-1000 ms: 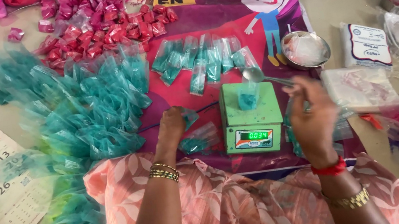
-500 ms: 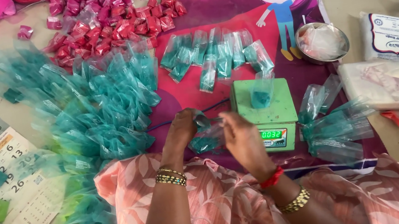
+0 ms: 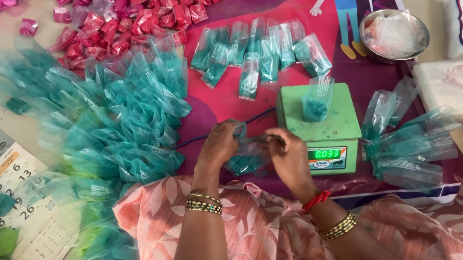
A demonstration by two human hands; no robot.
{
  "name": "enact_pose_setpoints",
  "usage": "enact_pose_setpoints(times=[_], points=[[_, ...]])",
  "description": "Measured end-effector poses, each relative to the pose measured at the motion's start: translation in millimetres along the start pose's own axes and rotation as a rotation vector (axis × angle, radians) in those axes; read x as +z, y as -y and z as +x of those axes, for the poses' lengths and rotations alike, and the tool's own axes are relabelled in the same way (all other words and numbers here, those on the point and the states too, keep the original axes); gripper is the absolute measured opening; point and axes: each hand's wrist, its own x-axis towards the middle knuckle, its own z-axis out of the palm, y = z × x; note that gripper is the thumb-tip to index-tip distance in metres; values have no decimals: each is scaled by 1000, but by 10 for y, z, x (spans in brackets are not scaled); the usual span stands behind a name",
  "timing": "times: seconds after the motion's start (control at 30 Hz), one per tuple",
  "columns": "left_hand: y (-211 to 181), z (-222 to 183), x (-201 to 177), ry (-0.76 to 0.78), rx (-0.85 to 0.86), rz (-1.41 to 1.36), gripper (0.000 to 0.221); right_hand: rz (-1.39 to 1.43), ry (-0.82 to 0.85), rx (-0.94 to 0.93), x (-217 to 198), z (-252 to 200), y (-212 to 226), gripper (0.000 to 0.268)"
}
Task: The person weighs blue powder using a spoon and a digital scale, then fills small plastic bags with the powder.
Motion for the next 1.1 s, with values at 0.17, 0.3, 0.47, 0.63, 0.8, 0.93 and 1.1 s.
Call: enact_pose_setpoints(times=[0.17,0.3,0.47,0.63,0.8,0.93,1.1], points=[[-162,-14,-167,34,-45,-1,35,276,-36,90,-186,-5,-72,18],[-153,-29,-196,18,-10,-11,32,348,-104,141,-350,-75,50,15],[231,-4,67,-71,33,6,39,374,-159,204,-523,-174,161,15],[152,-7,47,-76,41,5,46,497,-205,243,-815,-307,368,14],[43,-6,171,100,-90,44,41,597,-239,144,-1275,-292,563,10],[303,44,463,85,-67,77,42,559,-268,38,-1656,-156,982,10],[256,13,446,15,40,100,41,321,-316,-83,-1957,45,1299,8]])
